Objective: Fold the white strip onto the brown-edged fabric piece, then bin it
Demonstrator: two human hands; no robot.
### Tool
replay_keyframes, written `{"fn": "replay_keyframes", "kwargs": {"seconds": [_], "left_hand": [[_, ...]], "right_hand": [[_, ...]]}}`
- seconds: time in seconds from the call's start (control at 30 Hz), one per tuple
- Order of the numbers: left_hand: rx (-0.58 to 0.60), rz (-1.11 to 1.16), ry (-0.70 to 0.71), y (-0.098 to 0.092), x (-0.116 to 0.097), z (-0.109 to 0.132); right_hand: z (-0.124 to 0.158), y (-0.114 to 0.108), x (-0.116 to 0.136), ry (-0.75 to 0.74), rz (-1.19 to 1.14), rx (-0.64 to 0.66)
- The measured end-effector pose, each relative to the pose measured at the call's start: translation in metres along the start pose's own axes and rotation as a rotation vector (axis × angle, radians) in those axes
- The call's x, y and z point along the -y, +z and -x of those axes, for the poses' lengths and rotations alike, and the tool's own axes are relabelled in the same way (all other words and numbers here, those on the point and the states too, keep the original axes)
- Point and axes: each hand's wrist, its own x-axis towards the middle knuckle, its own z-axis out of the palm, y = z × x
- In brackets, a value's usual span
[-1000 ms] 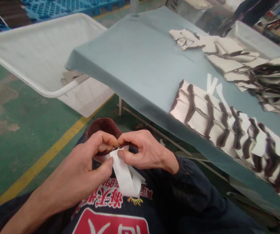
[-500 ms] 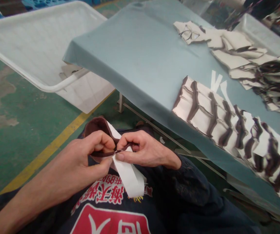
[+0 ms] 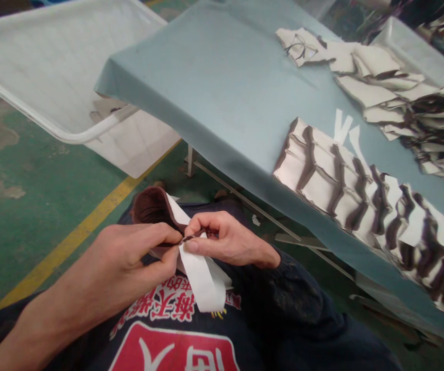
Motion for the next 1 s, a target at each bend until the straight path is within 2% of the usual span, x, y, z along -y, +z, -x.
{"fn": "replay_keyframes", "kwargs": {"seconds": [0.1, 0.2, 0.33, 0.53, 0.77, 0.9, 1.0], "left_hand": [[-0.003, 0.009, 0.006, -0.001, 0.001, -0.003], [0.009, 0.073, 0.001, -0.001, 0.001, -0.005], [0.04, 0.178, -0.092, 0.001, 0.004, -0.006], [0.061, 0.296, -0.21, 0.007, 0.01, -0.006], [0.135, 0.401, -0.321, 0.011, 0.016, -0.005], [0.176, 0.378, -0.371, 0.014, 0.024, -0.002], [0.126, 0.237, -0.27, 0.016, 0.026, 0.0]], "right_hand": [[0.0, 0.0, -0.001, 0.013, 0.033, 0.003], [-0.001, 0.003, -0.003, -0.032, 0.17, -0.049], [-0.002, 0.006, -0.008, -0.129, 0.355, -0.11], [-0.001, 0.008, -0.01, -0.087, 0.415, -0.177], [-0.005, 0.005, -0.02, -0.147, 0.447, -0.161], [-0.007, 0.007, -0.024, -0.17, 0.449, -0.162], [-0.004, 0.009, -0.022, -0.174, 0.475, -0.158]]}}
